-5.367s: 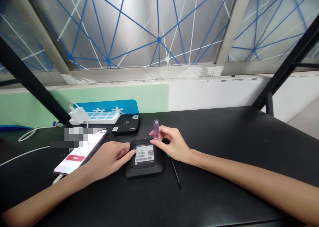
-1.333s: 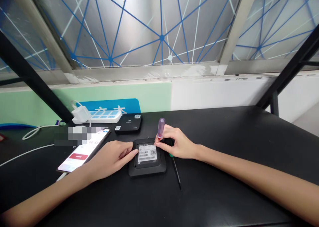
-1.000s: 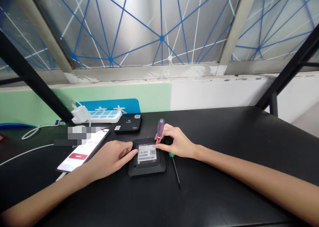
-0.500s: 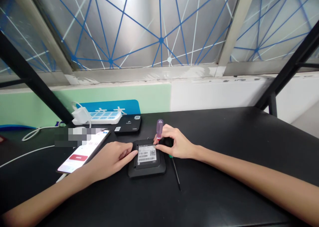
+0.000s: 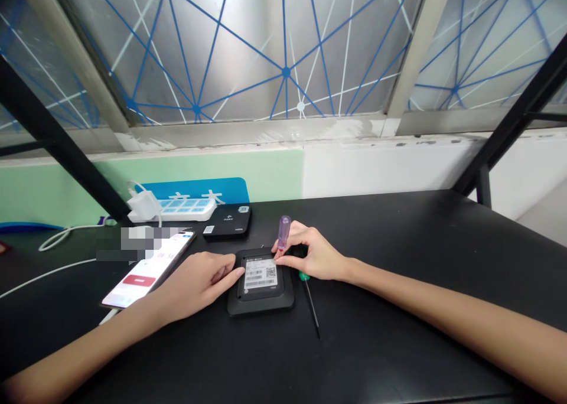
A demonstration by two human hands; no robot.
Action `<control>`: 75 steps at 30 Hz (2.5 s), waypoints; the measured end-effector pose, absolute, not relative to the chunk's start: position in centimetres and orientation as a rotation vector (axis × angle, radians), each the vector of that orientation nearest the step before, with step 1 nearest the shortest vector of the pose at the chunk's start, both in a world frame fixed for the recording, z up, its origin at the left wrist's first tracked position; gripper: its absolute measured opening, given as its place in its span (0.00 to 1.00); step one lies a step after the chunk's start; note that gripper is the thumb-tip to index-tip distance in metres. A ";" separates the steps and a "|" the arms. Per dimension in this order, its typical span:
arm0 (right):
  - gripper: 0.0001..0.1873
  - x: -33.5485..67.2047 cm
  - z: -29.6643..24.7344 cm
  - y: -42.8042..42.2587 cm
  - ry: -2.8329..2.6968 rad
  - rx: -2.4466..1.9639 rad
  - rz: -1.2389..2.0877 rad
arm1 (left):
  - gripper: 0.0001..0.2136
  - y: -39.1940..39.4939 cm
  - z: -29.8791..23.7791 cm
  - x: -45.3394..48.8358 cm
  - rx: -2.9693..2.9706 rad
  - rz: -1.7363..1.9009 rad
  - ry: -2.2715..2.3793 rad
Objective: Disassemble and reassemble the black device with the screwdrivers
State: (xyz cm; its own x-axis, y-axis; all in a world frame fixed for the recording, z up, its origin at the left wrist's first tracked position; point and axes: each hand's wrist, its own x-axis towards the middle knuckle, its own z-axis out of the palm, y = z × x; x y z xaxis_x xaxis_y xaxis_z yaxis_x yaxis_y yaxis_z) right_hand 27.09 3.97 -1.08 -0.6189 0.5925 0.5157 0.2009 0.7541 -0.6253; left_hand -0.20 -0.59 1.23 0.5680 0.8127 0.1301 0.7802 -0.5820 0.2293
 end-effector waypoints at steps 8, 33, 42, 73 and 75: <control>0.04 27.2 -0.9 3.7 -2.201 -0.601 0.669 | 0.20 -0.6 1.1 -0.2 2.640 0.322 1.361; 0.05 27.1 -1.0 3.9 -2.128 -0.617 0.806 | 0.18 -0.5 1.1 -0.3 2.674 0.264 1.347; 0.04 27.3 -1.2 4.0 -2.116 -0.662 0.727 | 0.18 -0.6 1.3 -0.1 2.664 0.241 1.351; 0.09 27.3 -1.3 4.1 -2.023 -0.709 0.854 | 0.18 -0.3 0.9 -0.3 2.676 0.242 1.353; 0.09 27.3 -1.3 4.1 -2.006 -0.715 0.879 | 0.17 -0.3 0.9 -0.3 2.679 0.248 1.351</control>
